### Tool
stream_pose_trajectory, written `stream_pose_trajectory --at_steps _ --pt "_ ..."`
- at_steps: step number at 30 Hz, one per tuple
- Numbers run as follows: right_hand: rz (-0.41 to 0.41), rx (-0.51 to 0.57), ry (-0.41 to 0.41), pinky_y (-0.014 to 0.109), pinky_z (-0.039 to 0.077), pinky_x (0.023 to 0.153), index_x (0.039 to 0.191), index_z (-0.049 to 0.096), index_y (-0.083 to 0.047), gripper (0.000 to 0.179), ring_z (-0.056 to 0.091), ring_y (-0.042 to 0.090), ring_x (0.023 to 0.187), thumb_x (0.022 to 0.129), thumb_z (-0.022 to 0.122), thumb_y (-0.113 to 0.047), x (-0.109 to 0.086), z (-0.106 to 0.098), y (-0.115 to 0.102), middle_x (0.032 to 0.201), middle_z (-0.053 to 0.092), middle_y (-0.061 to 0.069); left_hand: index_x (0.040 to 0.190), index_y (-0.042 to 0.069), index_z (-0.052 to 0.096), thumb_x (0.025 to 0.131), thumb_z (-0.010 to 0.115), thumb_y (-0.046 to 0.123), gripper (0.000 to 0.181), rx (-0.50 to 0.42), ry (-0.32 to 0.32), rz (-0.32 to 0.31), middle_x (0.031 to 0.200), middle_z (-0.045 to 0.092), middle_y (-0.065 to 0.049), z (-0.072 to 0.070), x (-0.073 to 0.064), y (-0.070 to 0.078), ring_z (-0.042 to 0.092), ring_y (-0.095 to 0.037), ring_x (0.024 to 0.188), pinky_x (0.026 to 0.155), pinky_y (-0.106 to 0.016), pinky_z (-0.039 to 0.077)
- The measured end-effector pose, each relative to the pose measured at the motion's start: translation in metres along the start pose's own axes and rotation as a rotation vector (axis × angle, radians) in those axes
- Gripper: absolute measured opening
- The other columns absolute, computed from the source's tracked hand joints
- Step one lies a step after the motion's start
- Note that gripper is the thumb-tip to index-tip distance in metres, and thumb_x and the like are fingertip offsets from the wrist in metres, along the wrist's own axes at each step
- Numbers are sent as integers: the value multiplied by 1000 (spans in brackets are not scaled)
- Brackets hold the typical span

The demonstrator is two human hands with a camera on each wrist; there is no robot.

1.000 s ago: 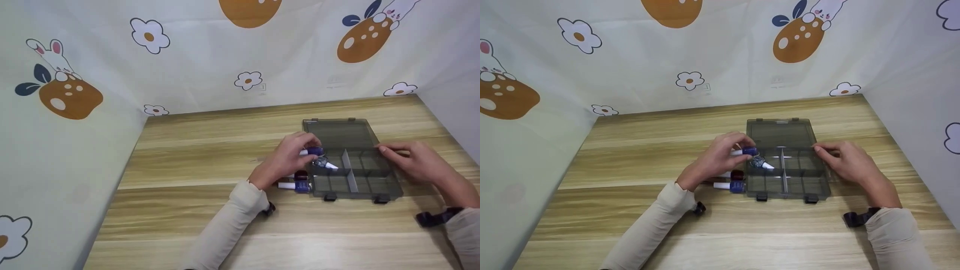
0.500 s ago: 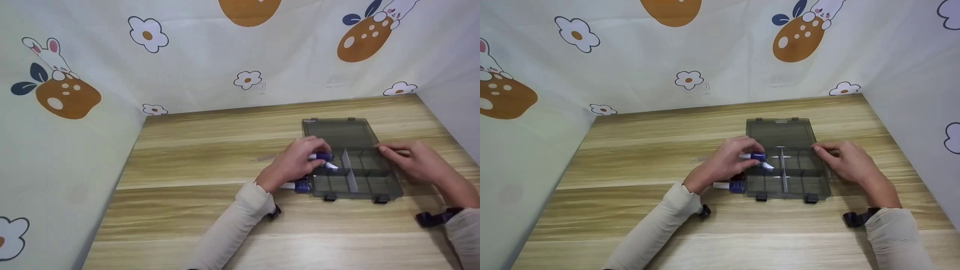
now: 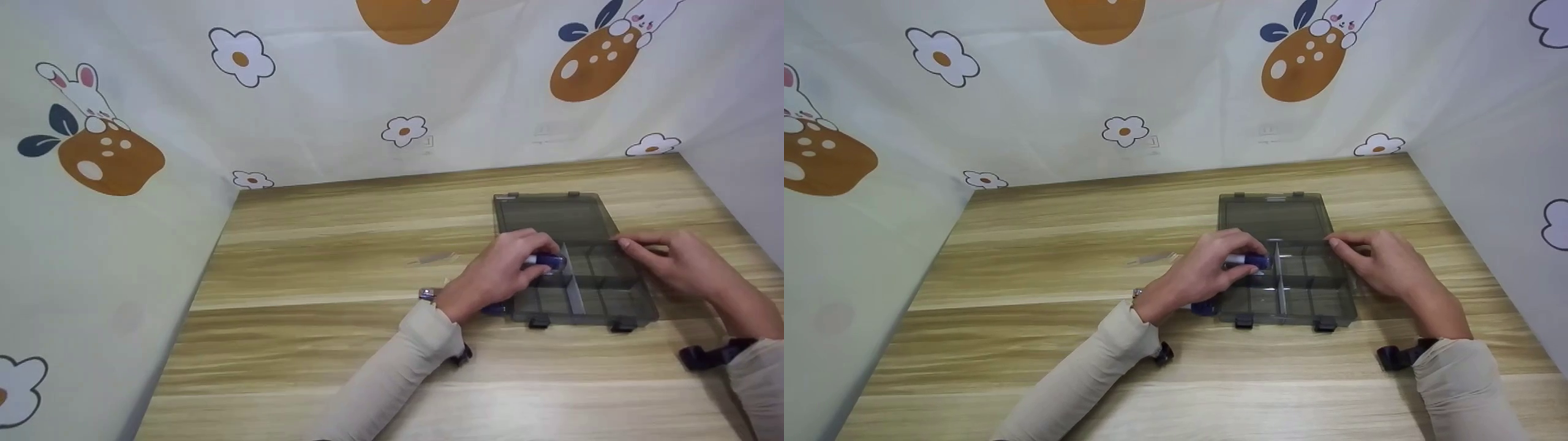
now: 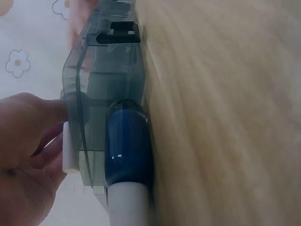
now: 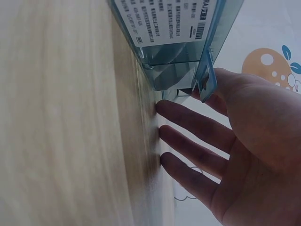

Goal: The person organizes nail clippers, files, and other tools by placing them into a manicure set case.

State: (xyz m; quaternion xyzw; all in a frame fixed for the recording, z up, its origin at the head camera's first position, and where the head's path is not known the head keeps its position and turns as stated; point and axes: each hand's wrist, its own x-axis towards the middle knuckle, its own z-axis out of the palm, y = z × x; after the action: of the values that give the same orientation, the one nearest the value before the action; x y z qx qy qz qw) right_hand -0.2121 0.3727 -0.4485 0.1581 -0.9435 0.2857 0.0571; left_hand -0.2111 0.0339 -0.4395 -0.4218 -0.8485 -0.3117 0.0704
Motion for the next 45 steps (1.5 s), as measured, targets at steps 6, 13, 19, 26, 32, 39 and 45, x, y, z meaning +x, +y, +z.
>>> stream_pose_trajectory --at_steps 6,13,19,26,32,39,45 --pt "-5 14 7 -7 38 83 125 82 -15 26 48 -29 100 108 69 -28 -1 1 1 124 78 22 128 13 72 105 70 14 23 -38 -13 29 127 76 -1 6 1 0 69 -8 119 106 -10 48" --pt "19 10 -24 -6 39 82 126 82 -15 27 74 13 112 109 67 -29 0 1 -1 127 76 23 129 9 72 105 67 6 25 -62 -54 46 126 77 -4 4 1 -1 72 -12 115 100 -11 51" --pt "31 -6 -40 21 62 89 129 80 -13 29 70 55 119 110 65 -30 0 0 -3 129 75 25 126 5 74 102 66 -3 27 -94 -70 32 123 78 -7 -4 2 -2 75 -17 113 99 -13 55" --pt "28 -43 -33 23 60 93 128 81 -16 29 70 50 120 110 65 -32 -1 -1 -3 127 77 20 122 3 75 103 65 -3 22 -125 -54 22 118 80 -9 -17 0 -6 76 -14 106 92 -6 52" --pt "17 -62 -26 17 55 96 128 81 -19 28 71 40 121 109 66 -33 -1 -2 -2 126 78 18 120 5 76 104 66 1 20 -147 -78 -21 116 81 -8 -24 -6 -13 75 -6 103 91 -10 55" --pt "-2 -38 -9 -7 34 87 125 83 -20 26 65 -6 111 109 67 -31 -1 -2 -2 123 79 17 118 0 75 102 68 0 17 -198 -68 -37 115 80 -12 -32 -15 -20 76 -12 102 92 -13 58" --pt "-2 -24 -27 9 54 92 128 81 -16 27 76 24 115 109 66 -29 -1 -1 -2 125 78 20 113 3 78 101 69 1 15 -169 -55 -27 110 81 -6 -34 -20 -23 74 -6 98 89 -13 59"
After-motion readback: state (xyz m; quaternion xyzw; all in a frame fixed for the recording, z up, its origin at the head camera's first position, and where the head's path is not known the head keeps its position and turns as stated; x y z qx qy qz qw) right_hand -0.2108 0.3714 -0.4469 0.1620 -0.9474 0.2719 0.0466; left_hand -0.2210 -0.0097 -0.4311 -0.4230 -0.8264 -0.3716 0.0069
